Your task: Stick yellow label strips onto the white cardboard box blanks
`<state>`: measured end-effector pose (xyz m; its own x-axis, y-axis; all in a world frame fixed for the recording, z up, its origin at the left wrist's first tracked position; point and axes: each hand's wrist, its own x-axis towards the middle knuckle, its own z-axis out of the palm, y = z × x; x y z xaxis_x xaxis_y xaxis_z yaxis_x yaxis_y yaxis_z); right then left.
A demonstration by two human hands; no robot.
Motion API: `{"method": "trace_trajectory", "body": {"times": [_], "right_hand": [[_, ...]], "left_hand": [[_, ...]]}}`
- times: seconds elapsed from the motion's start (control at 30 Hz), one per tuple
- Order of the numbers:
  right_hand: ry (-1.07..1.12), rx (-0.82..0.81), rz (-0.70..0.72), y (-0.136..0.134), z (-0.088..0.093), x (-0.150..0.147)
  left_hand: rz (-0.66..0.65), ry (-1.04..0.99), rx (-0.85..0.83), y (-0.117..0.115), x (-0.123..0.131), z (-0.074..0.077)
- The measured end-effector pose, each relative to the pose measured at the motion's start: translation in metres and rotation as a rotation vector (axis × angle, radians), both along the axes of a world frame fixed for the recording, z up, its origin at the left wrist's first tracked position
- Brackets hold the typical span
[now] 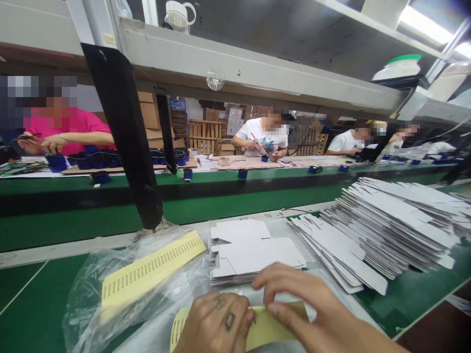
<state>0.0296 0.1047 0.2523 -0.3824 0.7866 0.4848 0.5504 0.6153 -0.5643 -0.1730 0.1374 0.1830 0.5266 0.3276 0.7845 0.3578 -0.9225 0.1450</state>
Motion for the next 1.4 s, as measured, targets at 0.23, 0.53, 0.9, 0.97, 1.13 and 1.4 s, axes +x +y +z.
{"method": "trace_trajectory", "body": {"times": [0.23, 0.53, 0.9, 0.97, 1.13, 1.4], "right_hand": [[0.103, -0.355, -0.125, 0.1, 0.04, -0.004], [-0.123, -0.443, -0.079, 0.157, 0.005, -0.029], [-0.272, -0.539, -0.03, 0.16, 0.02, -0.026], [-0.287, -0.546, -0.027, 0.16, 0.022, -0.026], [-0.294, -0.589, -0.027, 0.159, 0.024, -0.026], [-0.264, -0.64, -0.01, 0.155, 0.027, -0.027]], "left_hand": [[0.172, -0.02, 0.222, 0.001, -0.002, 0.004], [0.276, 0.173, 0.2, 0.013, -0.008, -0.018], [0.287, 0.163, 0.204, 0.013, -0.01, -0.016], [0.288, 0.142, 0.208, 0.013, -0.009, -0.014], [0.281, 0.116, 0.212, 0.012, -0.007, -0.009], [0.284, 0.121, 0.211, 0.012, -0.007, -0.008]]}}
